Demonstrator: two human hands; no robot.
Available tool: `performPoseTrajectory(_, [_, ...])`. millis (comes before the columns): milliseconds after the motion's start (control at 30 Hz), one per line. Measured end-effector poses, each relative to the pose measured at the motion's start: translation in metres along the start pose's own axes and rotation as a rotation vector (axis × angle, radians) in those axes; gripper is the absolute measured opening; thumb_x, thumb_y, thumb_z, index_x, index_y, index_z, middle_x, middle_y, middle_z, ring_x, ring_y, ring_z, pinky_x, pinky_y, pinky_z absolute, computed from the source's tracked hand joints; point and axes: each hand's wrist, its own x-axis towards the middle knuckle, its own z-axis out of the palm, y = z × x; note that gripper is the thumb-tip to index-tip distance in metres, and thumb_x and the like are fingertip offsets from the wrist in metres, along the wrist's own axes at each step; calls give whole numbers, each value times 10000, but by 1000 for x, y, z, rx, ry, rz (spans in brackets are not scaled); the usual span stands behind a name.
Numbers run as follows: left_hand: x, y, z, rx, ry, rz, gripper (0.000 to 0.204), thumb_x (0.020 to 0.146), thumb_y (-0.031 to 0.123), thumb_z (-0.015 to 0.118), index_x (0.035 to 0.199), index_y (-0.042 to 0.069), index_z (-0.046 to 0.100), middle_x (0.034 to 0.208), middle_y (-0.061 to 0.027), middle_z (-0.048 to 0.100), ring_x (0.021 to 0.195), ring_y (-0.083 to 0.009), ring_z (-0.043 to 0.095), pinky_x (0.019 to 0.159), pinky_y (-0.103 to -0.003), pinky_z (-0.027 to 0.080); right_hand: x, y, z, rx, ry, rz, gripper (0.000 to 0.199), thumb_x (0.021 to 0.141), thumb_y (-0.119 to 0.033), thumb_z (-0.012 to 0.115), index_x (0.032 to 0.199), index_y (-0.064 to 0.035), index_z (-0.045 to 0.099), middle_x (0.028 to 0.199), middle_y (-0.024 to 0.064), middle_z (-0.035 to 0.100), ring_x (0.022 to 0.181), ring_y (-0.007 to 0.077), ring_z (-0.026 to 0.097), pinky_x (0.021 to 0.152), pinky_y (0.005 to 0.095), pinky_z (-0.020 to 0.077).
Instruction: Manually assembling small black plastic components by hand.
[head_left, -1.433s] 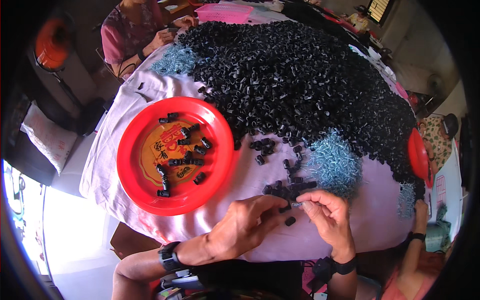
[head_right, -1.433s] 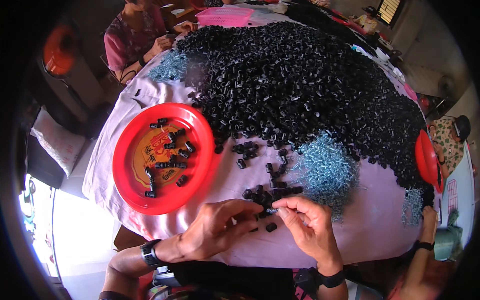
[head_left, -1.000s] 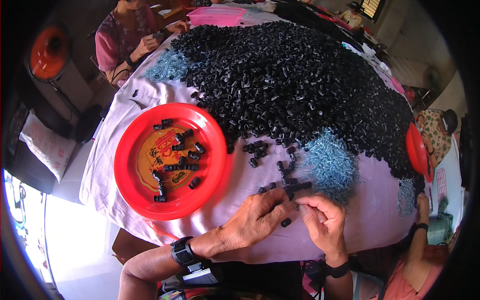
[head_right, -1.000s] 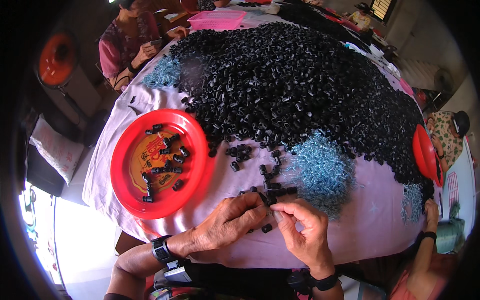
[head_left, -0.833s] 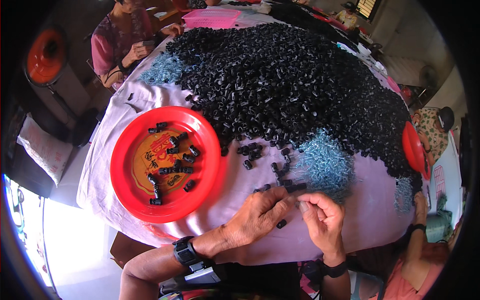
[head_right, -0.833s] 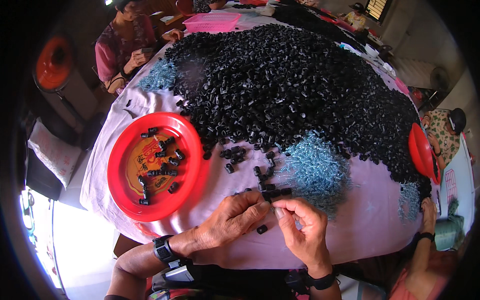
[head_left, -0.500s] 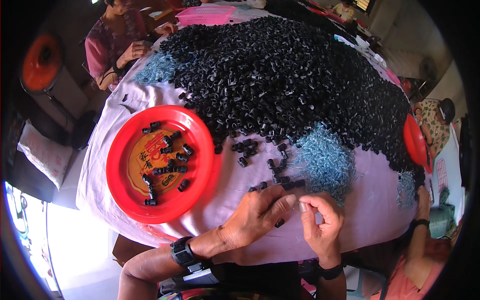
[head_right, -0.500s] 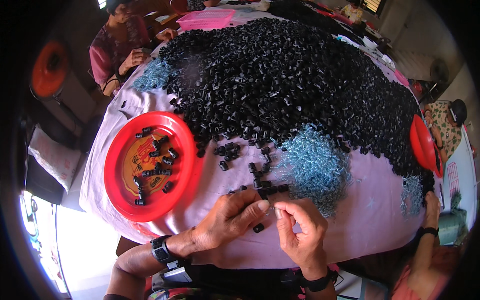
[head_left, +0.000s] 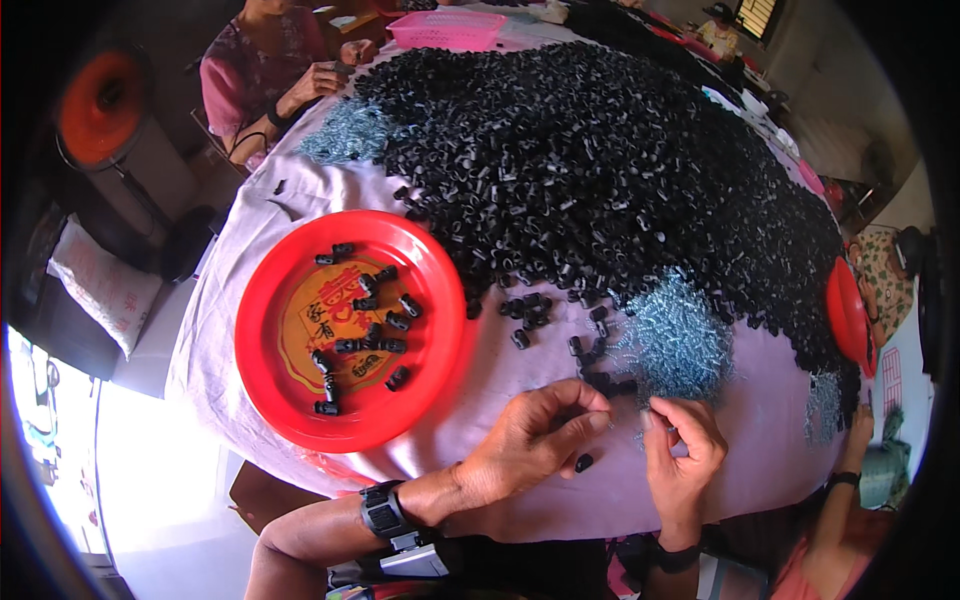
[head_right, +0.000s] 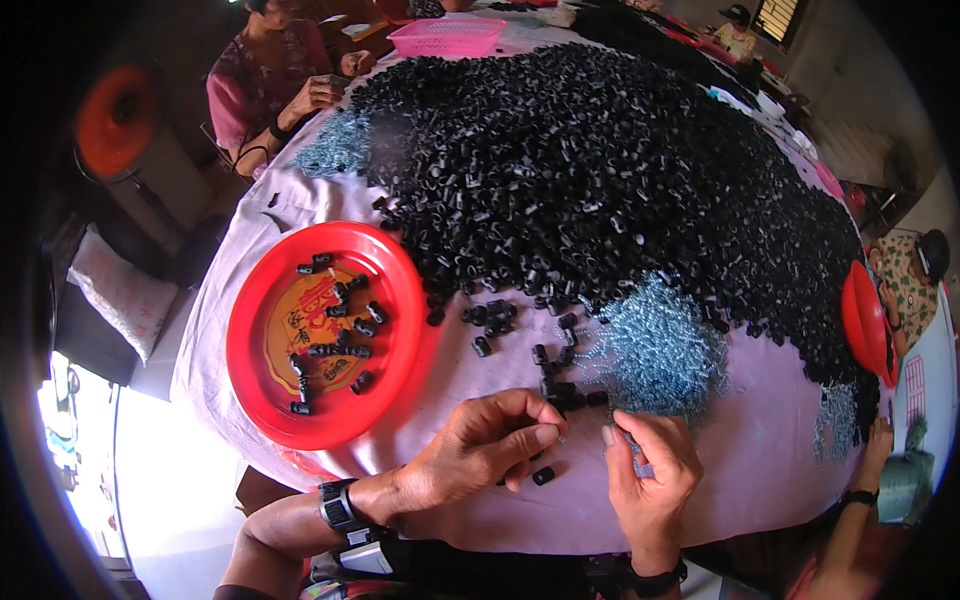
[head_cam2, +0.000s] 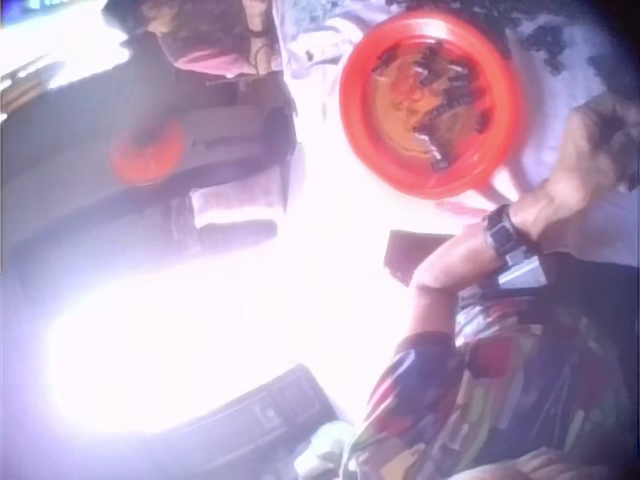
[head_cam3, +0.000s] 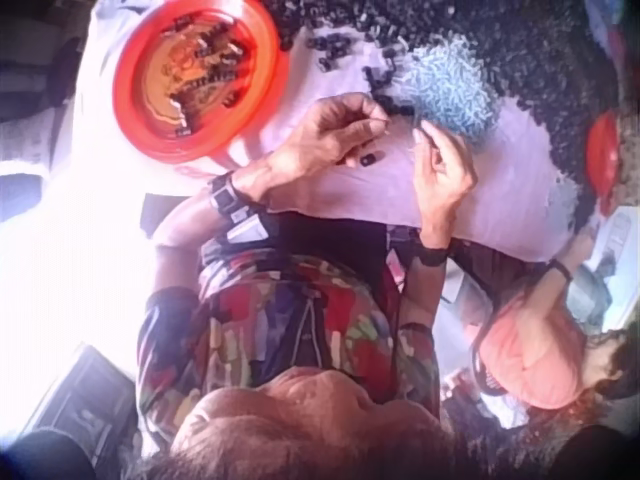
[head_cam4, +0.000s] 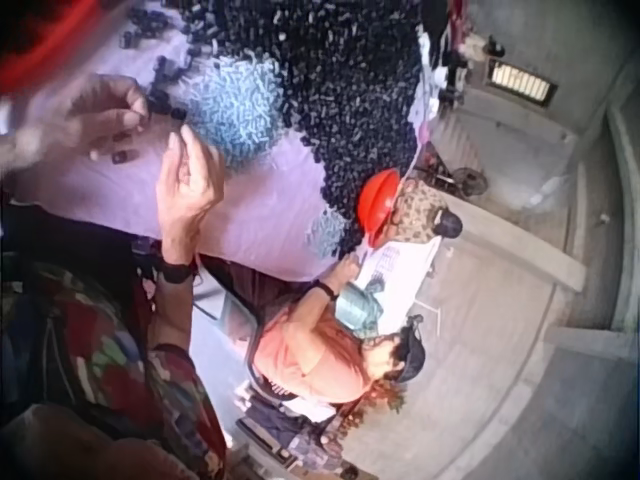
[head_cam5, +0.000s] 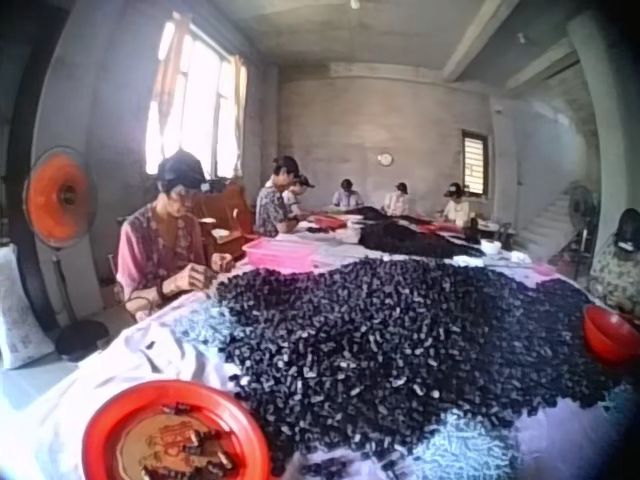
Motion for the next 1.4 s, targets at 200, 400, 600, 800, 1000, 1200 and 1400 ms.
performPoseTrajectory(200, [-6,-4,-1,-1,-35,-6,255,1054,294,660,1085,41,664,805,29,618,659,-30,527,563,-215,451,-3,-26,0,219,-160,-70,225,801,-21,848,1011,-39,770,938,73,745,739,171,636,549,265,478])
performPoseTrajectory(400, [-26,7,-7,90,-28,23,314,1045,329,667,982,26,716,785,-14,667,670,-79,580,575,-264,470,3,-36,1,308,-196,-73,191,798,-6,824,978,-29,767,872,63,743,690,132,626,556,254,471])
performPoseTrajectory(600, [-37,16,-38,621,364,309,262,1059,199,634,1191,-14,712,932,-106,733,830,-118,680,732,-302,550,27,-32,19,333,-490,337,135,914,-71,742,999,30,773,809,71,769,707,72,692,620,230,538])
performPoseTrajectory(800, [-61,5,-47,905,236,308,246,982,96,685,1200,-16,674,935,-156,699,842,-207,706,735,-339,566,21,-36,16,420,-570,273,119,920,-57,740,997,26,776,826,78,772,694,67,687,611,229,538])
performPoseTrajectory(1000, [-56,7,-39,950,250,349,237,938,72,703,1167,22,671,972,-140,644,796,-300,704,707,-378,569,19,-23,21,418,-410,323,132,924,-71,742,1010,23,776,823,47,760,701,59,672,622,218,526])
performPoseTrajectory(1200, [-39,1,-35,1311,321,450,259,911,65,721,1166,53,679,939,-104,585,794,-260,666,689,-390,556,19,-21,16,414,-480,353,149,913,-91,757,1011,20,776,829,77,759,721,91,701,631,240,540])
performPoseTrajectory(1400, [-45,2,-42,893,236,498,314,1004,183,690,1294,64,676,1005,-55,638,805,-152,629,714,-275,514,16,-26,13,402,-432,251,123,914,-72,753,999,14,772,837,74,752,722,103,698,636,241,541])
